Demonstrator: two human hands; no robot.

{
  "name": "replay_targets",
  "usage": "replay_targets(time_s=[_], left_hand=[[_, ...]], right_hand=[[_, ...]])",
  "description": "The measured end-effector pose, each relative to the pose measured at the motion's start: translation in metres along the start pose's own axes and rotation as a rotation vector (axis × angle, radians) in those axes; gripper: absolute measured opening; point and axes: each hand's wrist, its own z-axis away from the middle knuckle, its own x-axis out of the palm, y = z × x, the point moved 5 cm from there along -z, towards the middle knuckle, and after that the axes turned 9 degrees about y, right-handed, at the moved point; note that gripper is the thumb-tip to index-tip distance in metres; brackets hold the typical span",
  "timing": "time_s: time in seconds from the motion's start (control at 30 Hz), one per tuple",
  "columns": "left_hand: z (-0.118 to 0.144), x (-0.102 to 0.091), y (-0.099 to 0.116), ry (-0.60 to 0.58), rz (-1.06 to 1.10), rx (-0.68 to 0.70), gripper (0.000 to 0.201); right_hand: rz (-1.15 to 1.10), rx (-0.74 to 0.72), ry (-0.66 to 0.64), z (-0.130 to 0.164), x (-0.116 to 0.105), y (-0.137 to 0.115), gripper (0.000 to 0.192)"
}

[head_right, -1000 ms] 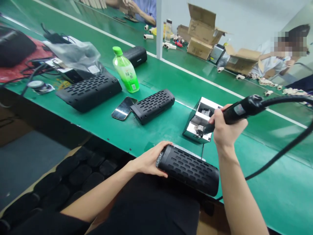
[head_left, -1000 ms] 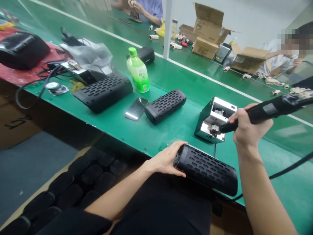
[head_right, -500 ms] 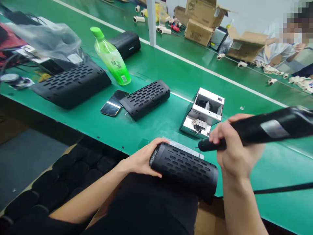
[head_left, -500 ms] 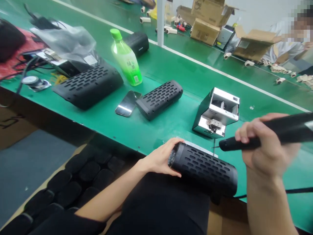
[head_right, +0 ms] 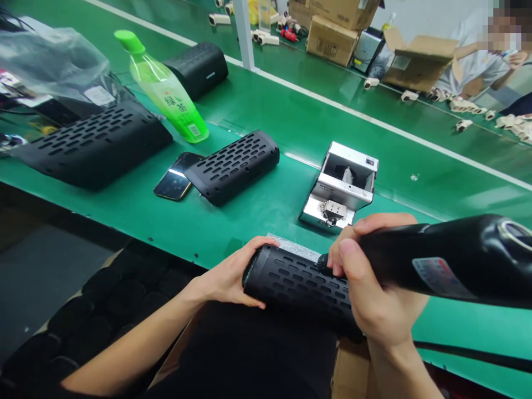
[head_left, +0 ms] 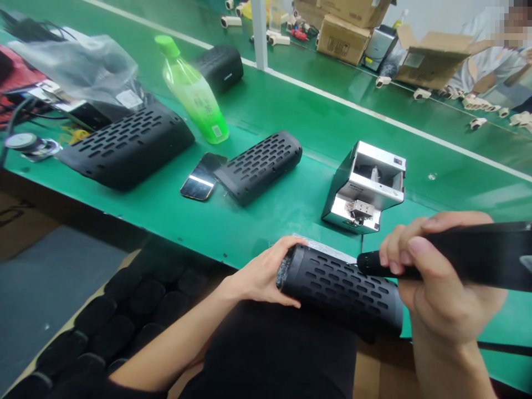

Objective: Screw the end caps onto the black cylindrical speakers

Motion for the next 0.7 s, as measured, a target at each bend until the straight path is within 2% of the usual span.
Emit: replay_targets(time_s=[0.2,0.4,0.7], left_hand=[[0.000,0.001,0.000,0.008,0.004,0.012,0.114],[0.001,0.003,-0.001,0.012,0.001,0.006,0.118],[0.000,0.002,0.000,0.013,0.006,0.001,0.115]], right_hand=[[-0.003,-0.007,-0.061,0.005,0.003,0.000,0.021],[-0.018,-0.001,-0.015,0.004,0.000,-0.006,0.020],[-0.020,-0.022,-0.112,0.011,0.008,0.006,0.021]])
